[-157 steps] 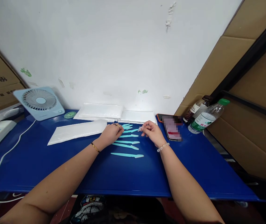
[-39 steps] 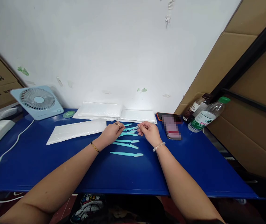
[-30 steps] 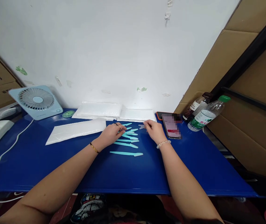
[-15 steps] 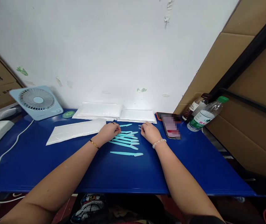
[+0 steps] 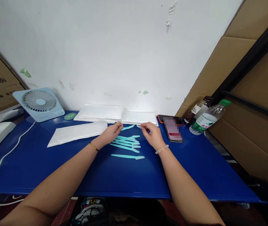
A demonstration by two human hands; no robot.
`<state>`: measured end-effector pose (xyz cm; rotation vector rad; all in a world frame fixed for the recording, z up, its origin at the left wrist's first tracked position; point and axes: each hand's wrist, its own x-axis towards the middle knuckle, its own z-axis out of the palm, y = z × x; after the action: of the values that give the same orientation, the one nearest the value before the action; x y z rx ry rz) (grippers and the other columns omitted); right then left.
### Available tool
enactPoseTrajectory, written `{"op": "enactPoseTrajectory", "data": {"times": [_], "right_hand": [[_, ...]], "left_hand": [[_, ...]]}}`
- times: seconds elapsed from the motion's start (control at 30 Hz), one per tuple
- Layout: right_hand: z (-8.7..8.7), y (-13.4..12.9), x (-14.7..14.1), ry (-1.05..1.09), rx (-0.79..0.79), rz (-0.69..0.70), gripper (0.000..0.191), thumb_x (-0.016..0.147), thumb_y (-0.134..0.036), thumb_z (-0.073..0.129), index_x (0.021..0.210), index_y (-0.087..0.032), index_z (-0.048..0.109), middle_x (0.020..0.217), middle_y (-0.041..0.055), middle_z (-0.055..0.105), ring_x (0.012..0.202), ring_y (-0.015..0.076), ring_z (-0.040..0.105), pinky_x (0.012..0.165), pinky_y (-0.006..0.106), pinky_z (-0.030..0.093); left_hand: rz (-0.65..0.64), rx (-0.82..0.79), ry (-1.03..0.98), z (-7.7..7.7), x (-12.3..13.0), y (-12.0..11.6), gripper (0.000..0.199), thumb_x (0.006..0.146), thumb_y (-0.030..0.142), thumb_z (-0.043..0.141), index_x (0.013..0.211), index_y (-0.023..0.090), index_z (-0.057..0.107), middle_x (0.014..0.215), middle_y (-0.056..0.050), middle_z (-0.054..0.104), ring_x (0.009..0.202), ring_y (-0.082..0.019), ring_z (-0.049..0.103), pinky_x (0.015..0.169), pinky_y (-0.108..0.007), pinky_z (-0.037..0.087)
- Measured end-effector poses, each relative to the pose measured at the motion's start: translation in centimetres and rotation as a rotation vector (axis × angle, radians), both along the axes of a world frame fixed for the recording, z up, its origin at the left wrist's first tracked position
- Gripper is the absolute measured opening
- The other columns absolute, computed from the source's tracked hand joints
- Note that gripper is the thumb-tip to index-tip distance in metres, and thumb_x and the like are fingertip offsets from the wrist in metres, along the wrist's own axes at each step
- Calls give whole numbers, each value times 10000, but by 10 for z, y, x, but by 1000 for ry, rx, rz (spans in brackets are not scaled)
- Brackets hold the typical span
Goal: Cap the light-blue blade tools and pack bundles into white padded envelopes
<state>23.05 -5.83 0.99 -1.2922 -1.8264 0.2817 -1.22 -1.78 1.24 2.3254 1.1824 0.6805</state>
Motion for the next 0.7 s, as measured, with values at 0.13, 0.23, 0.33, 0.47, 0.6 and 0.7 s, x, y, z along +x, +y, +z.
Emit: {"op": "enactPoseTrajectory", "data": {"times": [0.13,0.23,0.33,0.47,0.6,0.7], "right_hand": [[8,-4,-3,-89,93,35,192,893,-241,464,953,-227,647,944,62,662,893,199,617,824,323,486],[9,-4,-3,-144,95,63,213,897,-211,450,965,-235,652,966,64,661,918,201,617,844,326,487],[9,-4,-5,-185,106,92,226,899,-191,447,974,-236,655,980,66,662,923,197,619,840,334,497],[9,-6,-13,-191,159,182,221,896,-167,460,960,-230,662,964,60,668,903,179,630,806,318,513],[9,-8,-15,-209,106,275,210,895,-182,477,965,-237,667,961,46,679,883,168,638,776,295,521],[5,-1,-1,-209,58,166,208,884,-221,498,1022,-224,654,964,51,672,862,182,635,756,307,521]], "left_hand": [[-33,-36,19,1,1,-1,272,943,359,256,881,214,478,702,7,536,634,-146,497,591,-255,392],[-40,-68,19,2,1,-2,298,940,384,256,890,207,490,716,-2,545,652,-151,503,605,-260,398],[-48,-103,0,1,2,-2,312,935,406,273,894,198,502,729,-6,553,665,-152,507,613,-262,403],[-71,-137,-41,-1,3,-4,323,927,429,300,887,191,515,724,2,553,659,-143,503,611,-256,402],[-106,-126,-24,0,4,-7,319,925,407,319,881,188,546,741,-2,578,683,-142,524,637,-255,417],[-80,-1,42,-2,5,-5,277,914,357,373,900,184,588,842,-35,615,790,-162,558,733,-276,443]]}}
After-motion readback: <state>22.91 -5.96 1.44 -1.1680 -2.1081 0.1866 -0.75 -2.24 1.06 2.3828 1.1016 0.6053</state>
